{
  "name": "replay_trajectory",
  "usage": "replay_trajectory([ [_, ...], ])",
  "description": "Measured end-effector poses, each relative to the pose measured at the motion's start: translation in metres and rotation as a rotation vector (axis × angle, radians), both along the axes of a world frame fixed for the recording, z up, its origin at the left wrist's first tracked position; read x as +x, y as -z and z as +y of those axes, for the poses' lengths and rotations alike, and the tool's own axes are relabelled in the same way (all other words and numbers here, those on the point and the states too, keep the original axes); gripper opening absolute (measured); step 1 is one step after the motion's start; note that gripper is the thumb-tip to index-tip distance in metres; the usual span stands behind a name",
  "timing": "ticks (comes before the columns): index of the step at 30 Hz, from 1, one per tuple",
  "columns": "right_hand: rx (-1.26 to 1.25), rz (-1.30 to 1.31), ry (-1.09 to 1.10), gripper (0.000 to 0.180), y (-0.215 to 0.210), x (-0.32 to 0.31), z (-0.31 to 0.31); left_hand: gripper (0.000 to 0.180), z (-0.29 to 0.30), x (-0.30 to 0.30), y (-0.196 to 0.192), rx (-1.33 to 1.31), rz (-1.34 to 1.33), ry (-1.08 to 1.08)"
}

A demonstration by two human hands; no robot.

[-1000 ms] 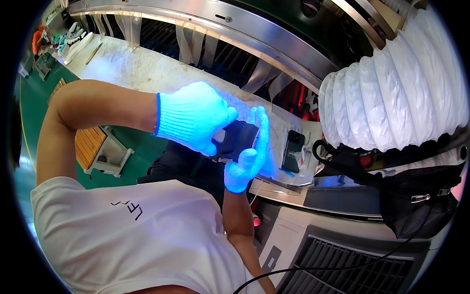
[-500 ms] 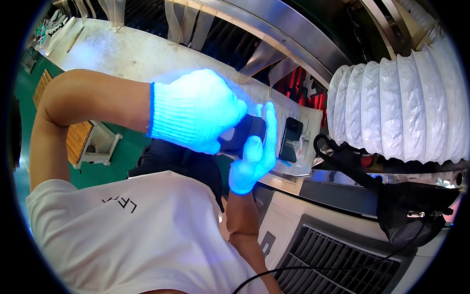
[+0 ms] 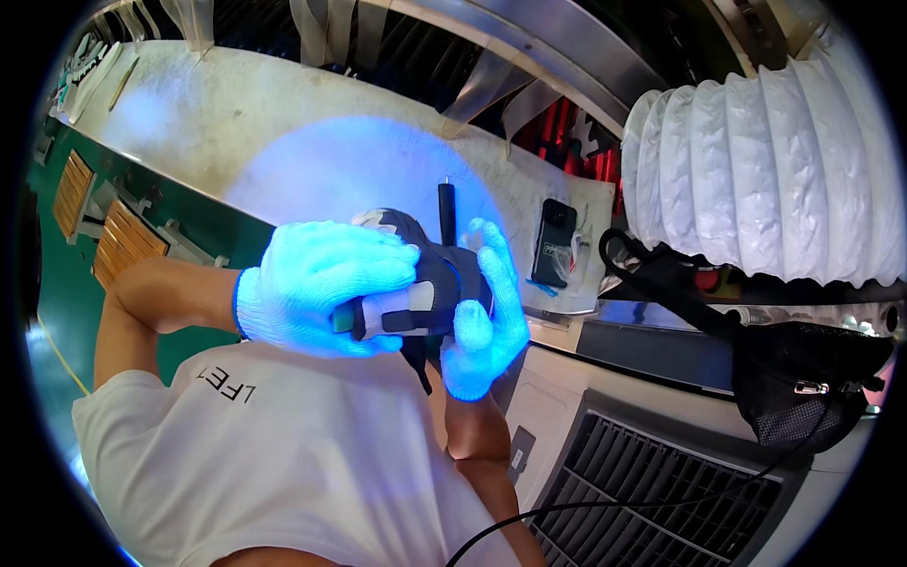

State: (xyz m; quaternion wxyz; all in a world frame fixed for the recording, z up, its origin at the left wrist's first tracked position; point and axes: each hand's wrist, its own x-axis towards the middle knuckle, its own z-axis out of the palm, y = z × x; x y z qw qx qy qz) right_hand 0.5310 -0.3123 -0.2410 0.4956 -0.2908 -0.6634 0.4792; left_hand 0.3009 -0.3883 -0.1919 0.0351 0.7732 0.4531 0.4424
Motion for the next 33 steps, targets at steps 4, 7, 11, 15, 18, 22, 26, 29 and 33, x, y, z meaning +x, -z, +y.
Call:
replay_trajectory([
  [4,0.031,0.009,-0.062,0.083,0.013,0.016,-0.004,0.070,-0.008,0.004,0.015,0.034,-0.023,0.028],
  [7,-0.110,0.134,-0.139,0.078,0.003,0.014,-0.010,0.052,-0.009,0.012,0.031,0.190,-0.088,0.034],
  [11,-0.114,0.033,-0.104,0.072,0.002,0.018,-0.017,0.042,-0.012,0.006,0.026,0.106,-0.033,0.083],
  [15,-0.068,-0.061,-0.174,0.051,-0.004,0.030,-0.017,0.036,-0.012,0.012,0.040,0.255,-0.009,0.006],
  [18,-0.233,0.019,-0.187,0.049,-0.003,0.040,-0.022,0.030,-0.016,0.010,0.035,0.208,0.006,0.039],
  [22,-0.145,-0.187,-0.202,0.044,-0.028,0.029,-0.020,0.033,-0.016,0.008,0.049,0.265,-0.034,0.057],
  [26,-0.149,-0.369,-0.207,0.040,-0.047,0.018,-0.011,0.057,-0.006,-0.019,0.026,-0.020,0.043,0.265],
  [29,0.086,-0.253,-0.188,0.059,-0.038,0.000,-0.024,0.076,0.010,-0.060,-0.003,-0.200,-0.148,0.231],
  [33,-0.082,0.141,-0.163,0.078,0.015,-0.027,-0.050,0.128,-0.045,-0.056,0.006,-0.241,-0.297,0.014],
])
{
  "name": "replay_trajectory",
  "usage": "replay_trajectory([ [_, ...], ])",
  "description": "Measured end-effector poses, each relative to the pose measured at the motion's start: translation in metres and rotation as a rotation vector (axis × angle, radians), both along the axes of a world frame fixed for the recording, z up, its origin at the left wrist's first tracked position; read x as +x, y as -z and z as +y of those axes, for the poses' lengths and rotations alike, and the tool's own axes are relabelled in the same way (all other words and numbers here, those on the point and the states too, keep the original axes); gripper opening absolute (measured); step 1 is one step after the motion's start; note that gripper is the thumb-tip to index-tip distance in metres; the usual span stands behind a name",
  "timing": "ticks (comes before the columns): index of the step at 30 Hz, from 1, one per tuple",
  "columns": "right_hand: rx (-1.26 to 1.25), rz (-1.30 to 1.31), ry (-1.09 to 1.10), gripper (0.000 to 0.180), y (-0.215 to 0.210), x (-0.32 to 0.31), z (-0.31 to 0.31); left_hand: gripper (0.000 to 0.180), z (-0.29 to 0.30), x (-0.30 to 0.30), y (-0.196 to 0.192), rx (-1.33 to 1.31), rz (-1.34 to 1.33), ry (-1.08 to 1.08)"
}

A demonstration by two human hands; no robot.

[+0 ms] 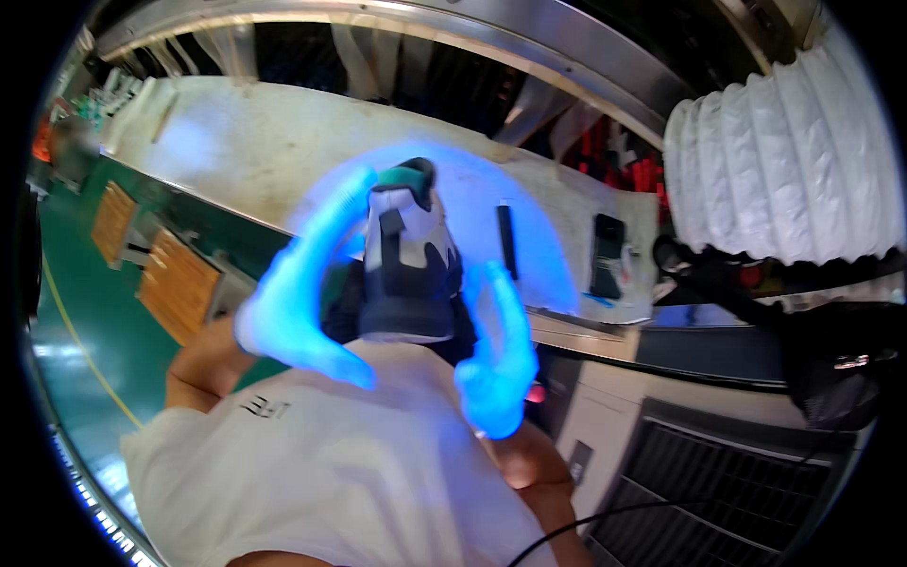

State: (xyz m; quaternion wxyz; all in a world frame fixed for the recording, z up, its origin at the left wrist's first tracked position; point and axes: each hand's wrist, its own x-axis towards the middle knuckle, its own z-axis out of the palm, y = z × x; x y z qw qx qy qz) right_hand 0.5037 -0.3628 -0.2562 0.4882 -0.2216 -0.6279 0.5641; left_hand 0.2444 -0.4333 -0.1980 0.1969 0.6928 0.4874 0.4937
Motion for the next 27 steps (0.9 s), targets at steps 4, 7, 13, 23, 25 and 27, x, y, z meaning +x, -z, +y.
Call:
replay_trajectory([
  [4,0.472,-0.694,0.502,0.084,0.067,-0.006,0.092,0.127,-0.034,0.004,0.020,-0.036,0.029,-0.239],
  [7,0.602,-1.070,0.700,0.092,0.125,0.000,0.142,0.128,-0.049,-0.005,-0.004,-0.302,-0.004,-0.298],
  [13,0.479,-0.972,0.406,0.061,0.144,-0.008,0.152,0.127,-0.061,-0.037,0.004,-0.352,0.233,-0.297],
  [23,-0.788,0.696,-0.379,0.023,-0.004,-0.137,0.082,0.123,-0.048,-0.022,-0.012,-0.402,0.275,-0.288],
  [25,-0.775,0.847,-0.415,0.029,-0.006,-0.151,0.080,0.123,-0.044,-0.014,-0.018,-0.418,0.318,-0.319],
  [27,-0.758,0.805,-0.376,0.035,-0.002,-0.154,0.084,0.122,-0.040,-0.010,-0.020,-0.422,0.340,-0.335],
])
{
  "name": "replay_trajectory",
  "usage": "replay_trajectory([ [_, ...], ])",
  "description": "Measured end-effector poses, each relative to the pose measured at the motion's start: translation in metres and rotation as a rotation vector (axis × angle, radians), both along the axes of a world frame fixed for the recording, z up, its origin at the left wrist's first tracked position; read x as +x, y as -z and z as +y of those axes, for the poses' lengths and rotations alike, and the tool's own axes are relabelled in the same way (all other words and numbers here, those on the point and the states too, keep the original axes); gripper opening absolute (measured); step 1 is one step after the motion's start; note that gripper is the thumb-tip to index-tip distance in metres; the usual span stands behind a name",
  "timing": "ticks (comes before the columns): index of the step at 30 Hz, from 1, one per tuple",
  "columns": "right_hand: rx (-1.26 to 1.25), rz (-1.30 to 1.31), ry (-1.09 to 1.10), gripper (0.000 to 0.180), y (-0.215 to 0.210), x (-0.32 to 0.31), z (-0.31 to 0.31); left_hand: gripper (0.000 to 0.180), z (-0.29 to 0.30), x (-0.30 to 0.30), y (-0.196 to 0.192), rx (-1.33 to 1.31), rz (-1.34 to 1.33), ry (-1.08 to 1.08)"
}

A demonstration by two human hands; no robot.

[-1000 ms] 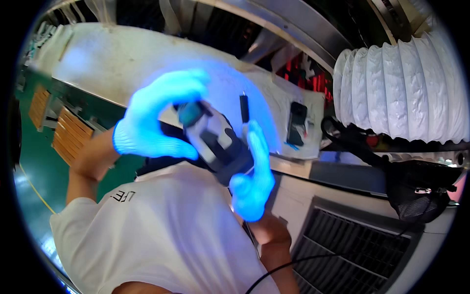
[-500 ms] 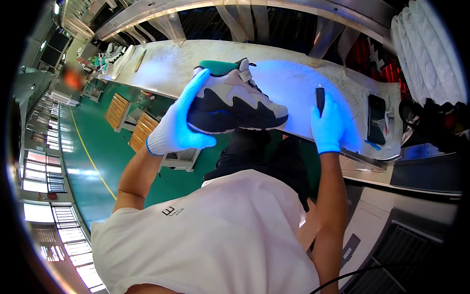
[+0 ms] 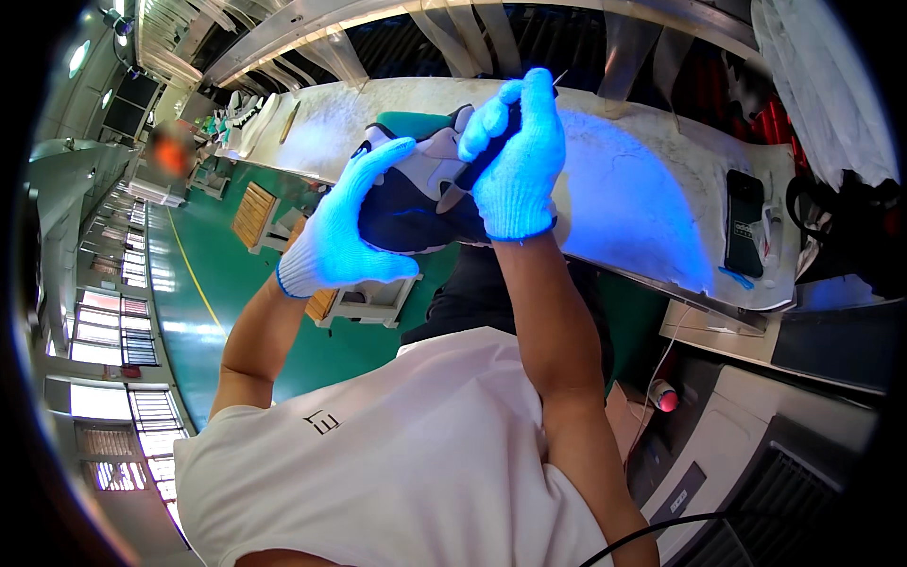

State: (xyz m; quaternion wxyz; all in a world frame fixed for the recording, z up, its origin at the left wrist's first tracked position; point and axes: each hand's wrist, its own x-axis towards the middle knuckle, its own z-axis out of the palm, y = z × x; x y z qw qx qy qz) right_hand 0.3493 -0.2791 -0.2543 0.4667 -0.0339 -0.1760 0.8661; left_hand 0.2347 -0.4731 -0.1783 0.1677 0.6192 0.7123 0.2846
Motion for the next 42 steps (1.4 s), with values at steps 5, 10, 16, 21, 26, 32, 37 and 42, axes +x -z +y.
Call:
replay_trajectory([
  [5,0.140,-0.007,-0.033,0.041,0.020,0.012,0.004,0.125,0.003,0.001,-0.004,-0.040,0.012,-0.001],
  [10,-0.039,0.047,0.010,0.050,-0.009,0.000,-0.027,0.127,0.008,0.012,-0.002,-0.050,0.002,-0.074],
  [16,0.103,0.635,-0.329,0.057,0.030,-0.009,0.000,0.122,0.010,0.007,-0.003,-0.005,0.049,-0.004],
  [21,-0.055,0.365,-0.200,0.057,0.024,0.002,-0.010,0.109,0.003,0.009,0.010,0.074,-0.060,-0.097],
  [26,0.014,0.241,-0.127,0.056,0.034,0.004,-0.005,0.106,-0.001,0.004,0.018,0.078,-0.137,-0.132],
  [32,0.087,0.261,-0.157,0.049,0.048,0.008,-0.005,0.104,-0.016,-0.008,0.035,0.094,-0.338,-0.236],
  [37,0.194,0.287,-0.230,0.049,0.052,0.002,-0.007,0.096,-0.025,-0.009,0.048,0.117,-0.368,-0.303],
  [42,0.129,0.138,-0.147,0.044,0.047,-0.007,-0.027,0.091,-0.027,-0.009,0.060,0.141,-0.593,-0.471],
])
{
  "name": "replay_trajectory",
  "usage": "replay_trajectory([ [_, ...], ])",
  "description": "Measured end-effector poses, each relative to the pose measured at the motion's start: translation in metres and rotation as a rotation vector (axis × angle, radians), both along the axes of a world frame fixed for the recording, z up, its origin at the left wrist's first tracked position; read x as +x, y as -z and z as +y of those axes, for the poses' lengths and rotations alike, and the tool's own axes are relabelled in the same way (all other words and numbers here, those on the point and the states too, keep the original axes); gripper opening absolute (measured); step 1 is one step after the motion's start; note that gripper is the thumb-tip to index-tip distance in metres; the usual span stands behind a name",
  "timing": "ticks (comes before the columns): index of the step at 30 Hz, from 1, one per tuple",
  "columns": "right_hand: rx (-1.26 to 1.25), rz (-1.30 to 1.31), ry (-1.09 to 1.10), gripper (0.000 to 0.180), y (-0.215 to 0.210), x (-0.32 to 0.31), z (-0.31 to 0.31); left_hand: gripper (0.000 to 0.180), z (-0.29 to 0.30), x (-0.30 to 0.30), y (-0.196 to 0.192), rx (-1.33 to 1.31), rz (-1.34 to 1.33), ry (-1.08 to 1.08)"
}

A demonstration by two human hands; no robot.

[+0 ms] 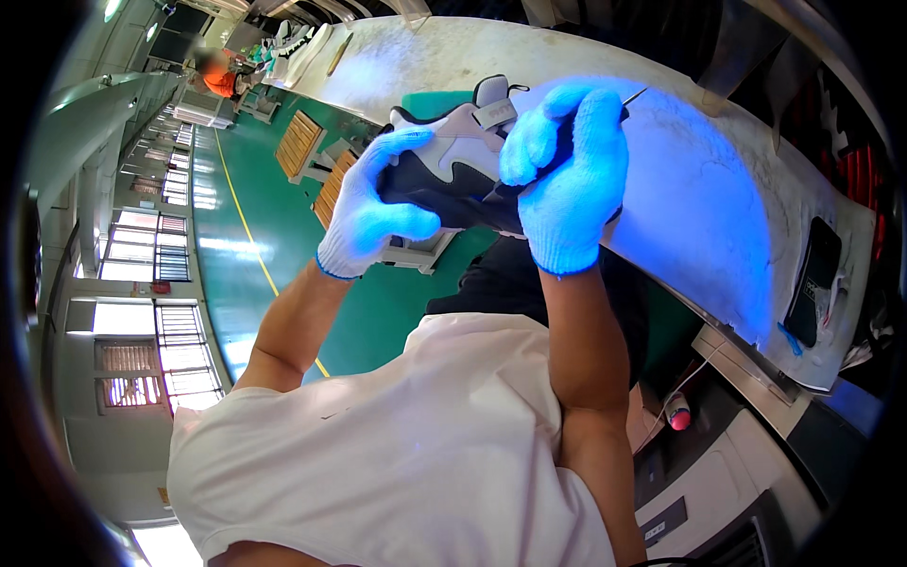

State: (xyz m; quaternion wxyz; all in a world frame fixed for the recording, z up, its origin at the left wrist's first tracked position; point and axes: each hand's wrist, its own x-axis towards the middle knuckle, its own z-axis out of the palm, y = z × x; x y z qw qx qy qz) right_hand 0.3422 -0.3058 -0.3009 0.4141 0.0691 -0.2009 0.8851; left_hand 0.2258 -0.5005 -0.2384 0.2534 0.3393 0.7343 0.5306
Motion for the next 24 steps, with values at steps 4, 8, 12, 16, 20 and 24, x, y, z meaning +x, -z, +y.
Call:
replay_trajectory([
  [4,-0.014,-0.074,0.073,0.040,0.001,-0.002,-0.010,0.084,0.002,0.006,-0.004,0.004,-0.241,-0.104],
  [8,0.014,-0.069,0.104,0.042,0.006,0.005,-0.006,0.081,0.002,0.011,-0.008,-0.023,-0.160,-0.119],
  [12,0.066,0.028,-0.117,0.043,0.004,0.009,0.005,0.076,0.003,0.015,-0.006,0.001,-0.156,-0.146],
  [16,-0.039,-0.189,0.105,0.037,-0.004,0.007,-0.007,0.073,0.003,0.014,-0.006,0.029,-0.081,-0.127],
  [20,-0.011,-0.295,0.182,0.035,-0.012,0.005,-0.014,0.071,0.000,0.013,0.000,0.036,-0.041,-0.124],
  [24,0.000,-0.266,0.117,0.037,-0.011,0.001,-0.017,0.070,-0.003,0.010,0.003,0.023,-0.046,-0.114],
])
